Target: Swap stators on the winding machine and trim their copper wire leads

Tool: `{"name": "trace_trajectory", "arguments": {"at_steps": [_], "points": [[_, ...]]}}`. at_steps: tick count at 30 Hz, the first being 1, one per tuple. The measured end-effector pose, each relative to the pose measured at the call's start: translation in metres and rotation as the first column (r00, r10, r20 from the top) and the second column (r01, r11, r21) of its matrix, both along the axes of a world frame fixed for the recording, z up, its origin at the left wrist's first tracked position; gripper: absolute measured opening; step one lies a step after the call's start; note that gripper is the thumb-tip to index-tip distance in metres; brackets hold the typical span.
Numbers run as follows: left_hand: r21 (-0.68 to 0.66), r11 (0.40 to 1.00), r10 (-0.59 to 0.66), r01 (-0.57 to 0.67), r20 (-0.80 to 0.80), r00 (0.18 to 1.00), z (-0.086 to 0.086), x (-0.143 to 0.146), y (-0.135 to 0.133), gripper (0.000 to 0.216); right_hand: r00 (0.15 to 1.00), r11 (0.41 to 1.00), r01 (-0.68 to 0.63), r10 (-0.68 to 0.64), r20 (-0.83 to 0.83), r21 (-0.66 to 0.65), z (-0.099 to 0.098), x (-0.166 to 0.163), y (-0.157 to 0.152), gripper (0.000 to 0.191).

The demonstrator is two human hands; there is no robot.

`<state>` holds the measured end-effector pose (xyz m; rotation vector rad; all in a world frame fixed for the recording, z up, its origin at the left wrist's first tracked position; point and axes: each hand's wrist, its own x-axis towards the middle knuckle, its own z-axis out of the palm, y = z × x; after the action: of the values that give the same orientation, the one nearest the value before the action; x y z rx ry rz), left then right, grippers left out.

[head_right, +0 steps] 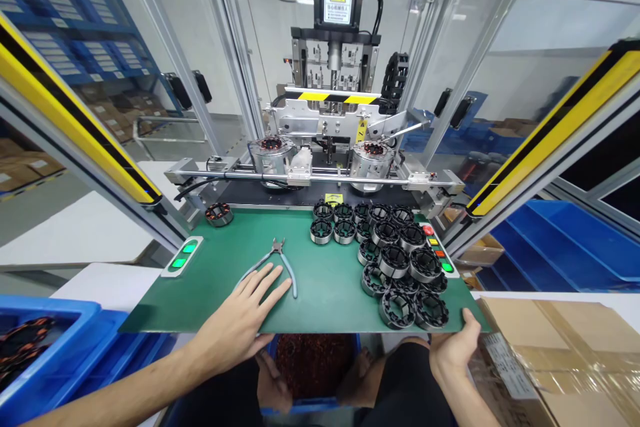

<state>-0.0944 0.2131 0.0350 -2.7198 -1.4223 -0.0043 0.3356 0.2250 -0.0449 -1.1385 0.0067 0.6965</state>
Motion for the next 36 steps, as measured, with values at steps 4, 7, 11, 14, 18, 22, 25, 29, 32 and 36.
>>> {"name": "trace_trajectory", "arguments": {"at_steps": [4, 7, 11, 14, 18, 22, 25, 29, 32, 36], "points": [[-0.001, 1.000, -0.003, 0.003, 0.012, 1.000, -0.003, -0.001, 0.000, 0.098, 1.000, 1.000, 0.001, -0.001, 0.025, -0.009, -0.007, 0.005, 0.000, 0.037], [0.001, 1.000, -0.003, 0.003, 0.013, 1.000, -0.003, -0.001, 0.000, 0.097, 0.999, 1.000, -0.004, 0.004, 0.037, -0.017, -0.010, 0.007, 0.000, 0.037], [-0.008, 1.000, 0.000, 0.000, 0.012, 1.000, -0.002, -0.001, 0.000, 0.097, 1.000, 1.000, -0.004, 0.005, 0.018, -0.017, -0.010, 0.006, -0.001, 0.037], [-0.003, 1.000, 0.001, -0.001, 0.017, 1.000, -0.002, -0.001, 0.001, 0.098, 1.000, 1.000, 0.001, -0.001, 0.004, -0.007, -0.007, 0.004, -0.001, 0.037], [-0.006, 1.000, 0.000, 0.000, 0.024, 1.000, -0.004, -0.002, 0.001, 0.097, 1.000, 1.000, 0.017, -0.017, -0.001, -0.011, 0.001, -0.001, 0.000, 0.037], [-0.008, 1.000, 0.002, -0.002, 0.017, 1.000, -0.003, -0.002, 0.001, 0.098, 1.000, 1.000, 0.019, -0.020, -0.013, -0.020, 0.009, -0.006, -0.001, 0.035], [-0.005, 1.000, 0.004, -0.004, 0.005, 1.000, -0.002, -0.001, 0.001, 0.097, 1.000, 1.000, 0.005, -0.005, -0.010, -0.021, 0.011, -0.007, -0.001, 0.035], [-0.010, 1.000, 0.002, -0.002, 0.011, 1.000, -0.001, -0.001, 0.000, 0.099, 1.000, 1.000, -0.014, 0.014, 0.025, -0.026, 0.010, -0.007, -0.001, 0.036], [-0.013, 1.000, 0.001, 0.000, 0.012, 1.000, 0.000, 0.000, 0.000, 0.098, 1.000, 0.999, -0.004, 0.005, 0.028, -0.034, 0.009, -0.007, -0.001, 0.037], [-0.022, 1.000, 0.003, -0.003, -0.011, 1.000, 0.001, 0.001, 0.001, 0.098, 0.999, 1.000, -0.015, 0.015, 0.036, -0.017, 0.005, -0.004, -0.002, 0.040]]}}
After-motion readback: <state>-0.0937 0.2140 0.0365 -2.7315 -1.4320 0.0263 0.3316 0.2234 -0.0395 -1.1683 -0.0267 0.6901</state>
